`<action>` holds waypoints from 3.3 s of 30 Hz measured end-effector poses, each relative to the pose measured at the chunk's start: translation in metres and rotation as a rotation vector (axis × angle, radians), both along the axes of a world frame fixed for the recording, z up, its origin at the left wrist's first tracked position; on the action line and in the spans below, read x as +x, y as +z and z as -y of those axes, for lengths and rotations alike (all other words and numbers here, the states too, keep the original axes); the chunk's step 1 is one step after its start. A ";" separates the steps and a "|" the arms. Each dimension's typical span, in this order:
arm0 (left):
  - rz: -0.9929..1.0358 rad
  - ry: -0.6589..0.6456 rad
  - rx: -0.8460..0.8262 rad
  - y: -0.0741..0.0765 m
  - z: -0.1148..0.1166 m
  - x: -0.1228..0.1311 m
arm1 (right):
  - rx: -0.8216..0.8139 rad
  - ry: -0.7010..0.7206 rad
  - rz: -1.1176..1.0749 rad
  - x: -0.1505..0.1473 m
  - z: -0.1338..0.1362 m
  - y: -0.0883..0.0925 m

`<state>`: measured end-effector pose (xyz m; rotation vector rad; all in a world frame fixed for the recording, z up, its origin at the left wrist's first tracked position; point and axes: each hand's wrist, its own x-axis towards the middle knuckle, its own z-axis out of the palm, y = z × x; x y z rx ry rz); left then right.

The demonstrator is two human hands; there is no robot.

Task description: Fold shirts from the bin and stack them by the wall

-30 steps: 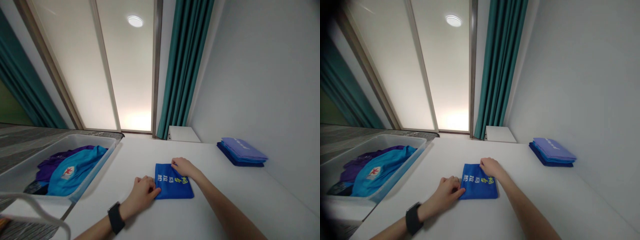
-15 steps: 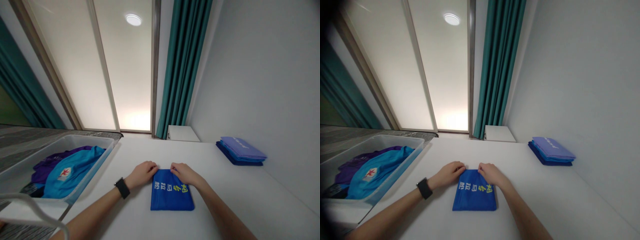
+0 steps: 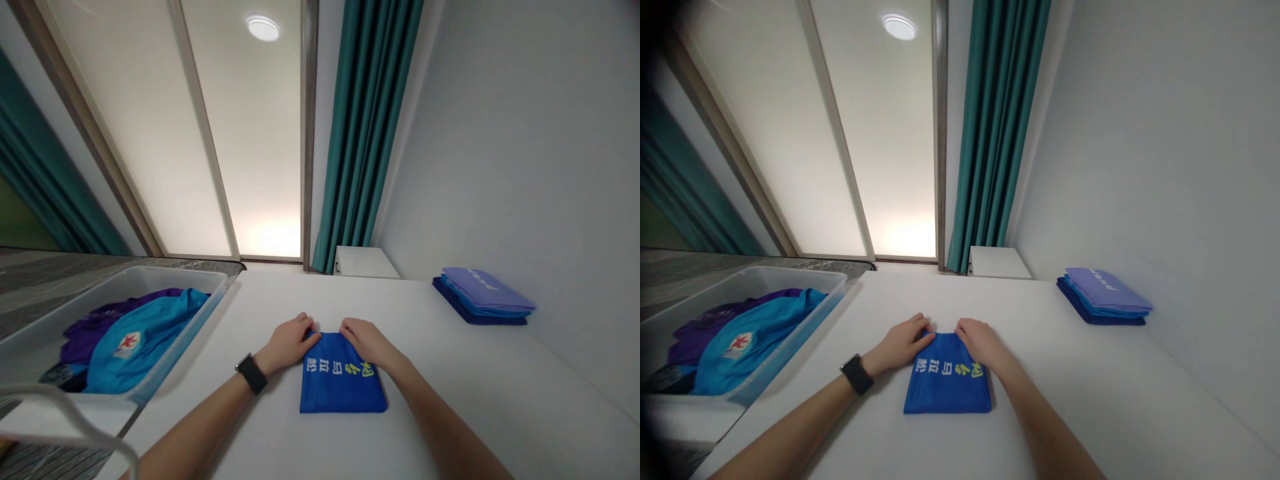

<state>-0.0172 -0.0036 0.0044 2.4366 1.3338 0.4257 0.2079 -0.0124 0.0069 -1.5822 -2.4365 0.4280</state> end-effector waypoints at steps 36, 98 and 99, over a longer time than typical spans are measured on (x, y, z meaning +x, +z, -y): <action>0.247 -0.042 -0.135 0.009 -0.004 -0.019 | 0.099 -0.041 0.199 -0.007 -0.004 -0.013; 0.110 0.018 0.044 -0.012 0.000 -0.006 | -0.031 -0.178 0.194 0.007 -0.014 -0.004; 0.110 0.019 0.043 -0.012 0.000 -0.006 | -0.038 -0.193 0.198 0.006 -0.013 -0.004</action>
